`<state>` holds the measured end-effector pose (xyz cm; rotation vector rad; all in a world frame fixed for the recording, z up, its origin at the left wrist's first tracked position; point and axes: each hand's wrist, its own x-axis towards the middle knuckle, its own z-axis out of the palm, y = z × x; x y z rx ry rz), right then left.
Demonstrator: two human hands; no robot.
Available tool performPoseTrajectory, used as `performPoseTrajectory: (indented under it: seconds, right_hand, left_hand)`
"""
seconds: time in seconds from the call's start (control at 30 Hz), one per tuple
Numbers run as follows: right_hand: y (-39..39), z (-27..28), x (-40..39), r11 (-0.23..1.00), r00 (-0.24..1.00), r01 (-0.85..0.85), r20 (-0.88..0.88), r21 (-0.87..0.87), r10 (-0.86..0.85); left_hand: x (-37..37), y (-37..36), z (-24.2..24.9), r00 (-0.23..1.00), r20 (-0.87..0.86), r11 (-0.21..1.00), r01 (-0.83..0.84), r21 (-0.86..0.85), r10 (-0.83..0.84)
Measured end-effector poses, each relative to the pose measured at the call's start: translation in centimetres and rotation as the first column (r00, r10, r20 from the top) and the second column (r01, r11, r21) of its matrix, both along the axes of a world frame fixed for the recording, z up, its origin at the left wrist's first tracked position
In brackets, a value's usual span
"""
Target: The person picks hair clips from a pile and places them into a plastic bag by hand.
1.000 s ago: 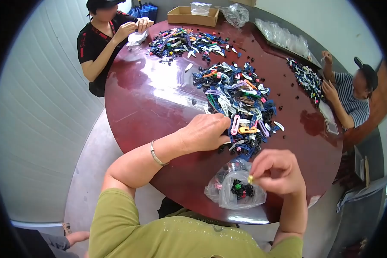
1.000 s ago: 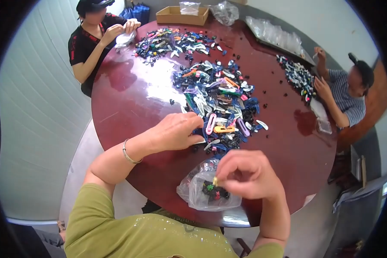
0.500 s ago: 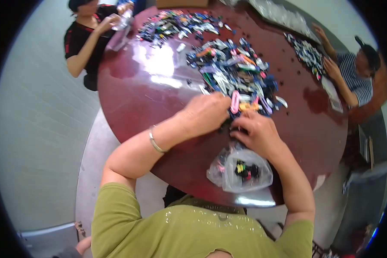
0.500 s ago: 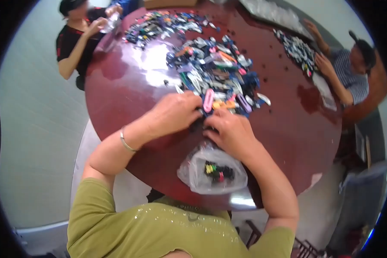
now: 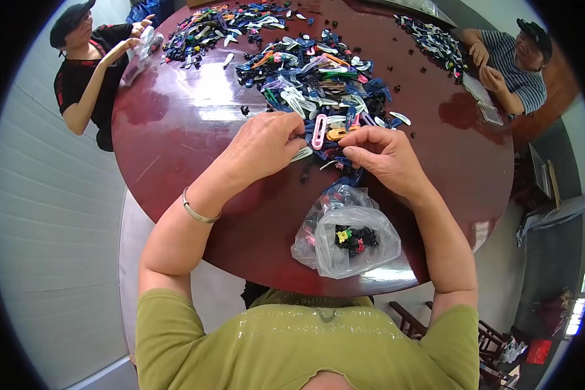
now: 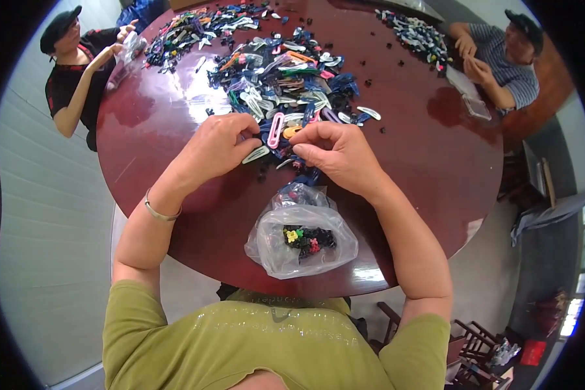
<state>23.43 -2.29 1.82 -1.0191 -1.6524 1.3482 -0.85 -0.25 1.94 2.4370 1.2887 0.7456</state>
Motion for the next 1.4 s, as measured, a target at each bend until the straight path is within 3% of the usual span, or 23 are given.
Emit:
performPoseTrajectory:
  seconds: [0.2, 0.3, 0.4, 0.43, 0.5, 0.53, 0.63, 0.7, 0.77, 0.93, 1.13, 1.23, 1.33, 1.4]
  right_hand:
    - [-0.5, 1.2, 0.6, 0.994, 0.998, -0.012, -0.057, -0.105, 0.006]
    - [-1.2, 1.8, 0.8, 0.994, 0.989, -0.054, -0.145, -0.091, 0.04]
    - [-3.0, 4.3, 1.6, 0.993, 0.991, -0.086, -0.105, -0.087, 0.076]
    - [-3.8, 5.4, 1.7, 0.984, 0.977, -0.143, -0.173, -0.104, 0.124]
    - [-3.6, 5.2, 1.9, 0.923, 0.928, -0.326, -0.115, 0.206, 0.354]
    - [-3.7, 5.1, 2.1, 0.896, 0.888, -0.413, -0.146, 0.161, 0.436]
    - [-3.8, 5.2, 1.8, 0.95, 0.948, -0.312, 0.064, -0.023, 0.312]
    - [-3.2, 4.4, 1.0, 0.997, 0.991, -0.038, 0.129, -0.072, 0.047]
    - [-1.4, 1.7, 1.2, 0.988, 0.982, 0.002, 0.187, 0.154, -0.031]
    - [-0.4, 0.1, 1.3, 0.855, 0.91, -0.203, 0.415, 0.478, -0.016]
    - [-0.6, -0.4, 0.6, 0.8, 0.807, -0.302, 0.586, 0.519, -0.076]
    - [-0.9, 0.0, 0.1, 0.774, 0.771, -0.322, 0.625, 0.545, -0.119]
    - [-0.7, 0.0, 0.4, 0.787, 0.83, -0.282, 0.551, 0.548, -0.087]
    - [-1.0, 1.4, 0.8, 0.918, 0.93, -0.133, 0.366, 0.374, -0.015]
  left_hand:
    - [0.1, -0.3, 0.9, 0.999, 0.026, 1.0, -0.021, -0.018, 0.022]
    - [-0.3, 0.2, 0.5, 0.998, 0.058, 0.997, -0.039, 0.071, 0.035]
    - [-0.7, 0.4, 1.0, 0.992, 0.068, 0.993, -0.108, 0.044, 0.105]
    - [-0.9, 0.4, 1.2, 0.991, 0.068, 0.992, -0.118, 0.032, 0.116]
    - [-1.2, 0.6, 1.4, 0.99, 0.061, 0.992, -0.13, 0.006, 0.129]
    - [-1.5, 1.1, 0.9, 0.993, 0.058, 0.991, -0.111, 0.07, 0.107]
    - [-1.3, 0.7, 1.5, 0.992, 0.027, 0.99, -0.122, -0.068, 0.124]
    - [-1.0, 0.4, 1.5, 0.995, 0.016, 0.993, -0.099, -0.069, 0.1]
    - [-0.8, -0.1, 1.8, 0.997, 0.0, 0.994, -0.071, -0.08, 0.072]
    - [-0.6, -0.8, 2.5, 0.998, -0.058, 0.982, -0.011, -0.19, 0.0]
    - [-0.5, -1.8, 3.2, 0.954, -0.225, 0.935, 0.117, -0.334, -0.199]
    - [-0.3, -2.2, 2.5, 0.937, -0.268, 0.95, 0.148, -0.276, -0.224]
    - [0.3, -2.4, 2.2, 0.928, -0.305, 0.957, 0.135, -0.256, -0.213]
    - [0.5, -2.4, 2.1, 0.93, -0.304, 0.961, 0.134, -0.243, -0.207]
